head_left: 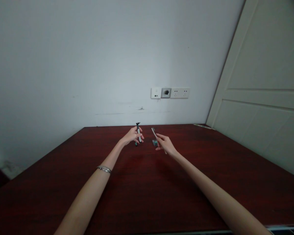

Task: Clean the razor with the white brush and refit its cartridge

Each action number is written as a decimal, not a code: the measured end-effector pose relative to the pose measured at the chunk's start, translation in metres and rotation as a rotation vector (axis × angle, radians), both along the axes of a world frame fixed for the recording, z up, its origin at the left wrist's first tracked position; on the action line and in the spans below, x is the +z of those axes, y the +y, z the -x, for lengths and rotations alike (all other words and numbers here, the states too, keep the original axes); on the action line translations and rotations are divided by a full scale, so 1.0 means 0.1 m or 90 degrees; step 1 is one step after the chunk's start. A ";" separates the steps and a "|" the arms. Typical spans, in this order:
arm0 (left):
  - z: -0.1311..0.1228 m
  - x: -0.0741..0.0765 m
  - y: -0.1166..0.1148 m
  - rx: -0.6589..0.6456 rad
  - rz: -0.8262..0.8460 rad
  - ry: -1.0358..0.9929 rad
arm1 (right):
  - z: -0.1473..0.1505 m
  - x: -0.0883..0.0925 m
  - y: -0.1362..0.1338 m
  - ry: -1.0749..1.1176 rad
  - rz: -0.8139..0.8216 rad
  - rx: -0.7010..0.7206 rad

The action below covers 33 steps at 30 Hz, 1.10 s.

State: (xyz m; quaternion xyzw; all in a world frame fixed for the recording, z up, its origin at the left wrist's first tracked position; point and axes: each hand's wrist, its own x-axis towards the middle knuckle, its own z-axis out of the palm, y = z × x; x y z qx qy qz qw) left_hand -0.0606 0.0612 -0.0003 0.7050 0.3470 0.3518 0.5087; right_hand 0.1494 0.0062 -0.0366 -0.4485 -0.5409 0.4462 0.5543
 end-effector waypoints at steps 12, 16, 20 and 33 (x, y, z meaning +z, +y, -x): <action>-0.03 0.08 -0.08 -0.031 0.021 0.000 | 0.17 -0.05 -0.09 -0.677 -0.167 0.005; -0.03 0.08 -0.09 -0.036 0.019 0.001 | 0.29 -0.06 -0.06 -0.832 -0.099 0.025; -0.03 0.08 -0.08 -0.039 0.022 0.004 | 0.36 -0.09 -0.02 -0.879 -0.077 0.026; -0.03 0.08 -0.09 -0.043 0.031 0.009 | 0.41 -0.11 -0.04 -0.928 -0.080 0.028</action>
